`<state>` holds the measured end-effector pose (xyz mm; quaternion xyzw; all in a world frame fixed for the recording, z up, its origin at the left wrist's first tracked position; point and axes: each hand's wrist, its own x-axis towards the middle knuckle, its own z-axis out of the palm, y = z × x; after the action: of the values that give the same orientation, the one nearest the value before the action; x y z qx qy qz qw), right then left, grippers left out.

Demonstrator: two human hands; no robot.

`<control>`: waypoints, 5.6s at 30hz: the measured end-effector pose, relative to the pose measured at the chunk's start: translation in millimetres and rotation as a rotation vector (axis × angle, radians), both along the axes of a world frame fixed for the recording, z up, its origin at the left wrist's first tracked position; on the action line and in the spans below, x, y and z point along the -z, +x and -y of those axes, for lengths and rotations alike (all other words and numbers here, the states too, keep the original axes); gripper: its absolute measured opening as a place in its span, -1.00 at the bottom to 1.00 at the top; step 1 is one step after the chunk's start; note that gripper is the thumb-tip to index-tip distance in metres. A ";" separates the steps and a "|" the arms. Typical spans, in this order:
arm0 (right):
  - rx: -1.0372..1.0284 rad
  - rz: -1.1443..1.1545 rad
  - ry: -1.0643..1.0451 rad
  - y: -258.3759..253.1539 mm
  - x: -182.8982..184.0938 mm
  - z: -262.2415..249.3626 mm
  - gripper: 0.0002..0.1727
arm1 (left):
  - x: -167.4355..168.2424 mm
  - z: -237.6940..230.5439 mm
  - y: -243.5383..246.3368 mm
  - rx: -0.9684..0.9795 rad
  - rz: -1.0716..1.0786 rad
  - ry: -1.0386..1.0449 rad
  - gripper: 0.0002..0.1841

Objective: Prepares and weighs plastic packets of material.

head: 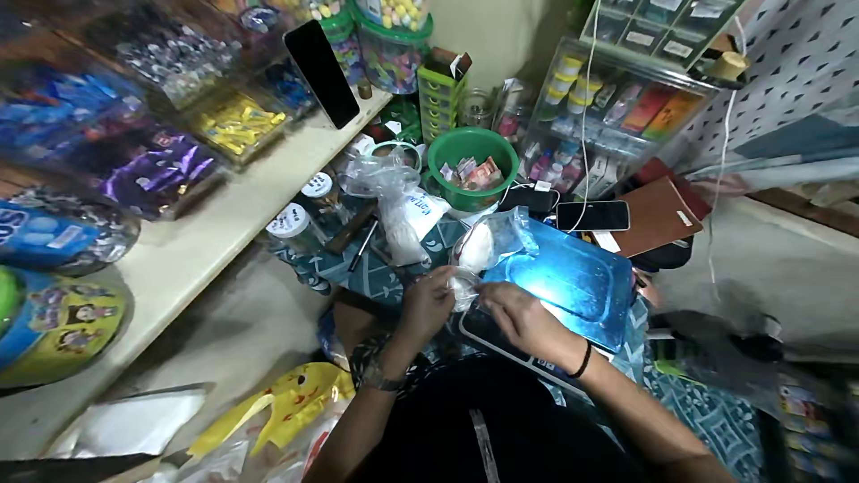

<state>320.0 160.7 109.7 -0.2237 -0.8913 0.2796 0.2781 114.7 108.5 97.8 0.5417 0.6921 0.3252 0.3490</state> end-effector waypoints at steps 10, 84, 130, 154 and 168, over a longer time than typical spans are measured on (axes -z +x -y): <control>0.007 -0.203 -0.012 26.3 17.5 23.1 -0.72 | -1.8 4.9 2.0 0.045 -0.099 -0.033 -0.25; 0.467 -0.670 -0.279 62.7 -50.7 -19.8 -0.71 | 157.5 179.8 -54.2 -0.632 0.113 -0.537 -0.21; 0.548 -0.553 -0.622 17.9 11.8 -61.6 -0.56 | 33.8 -8.9 -8.7 0.280 0.151 -0.069 -0.69; 0.745 -0.794 -0.290 133.4 -37.1 17.5 -0.52 | 29.4 22.7 1.0 0.482 0.187 -0.252 -0.69; 1.171 -0.791 -0.310 209.6 29.1 72.9 -0.59 | 32.7 -1.5 45.1 0.741 0.101 -0.274 -0.69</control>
<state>529.5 87.8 80.6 -0.5834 -0.4083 0.2680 0.6490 159.7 110.1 65.1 0.6864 0.4687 0.1080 0.5454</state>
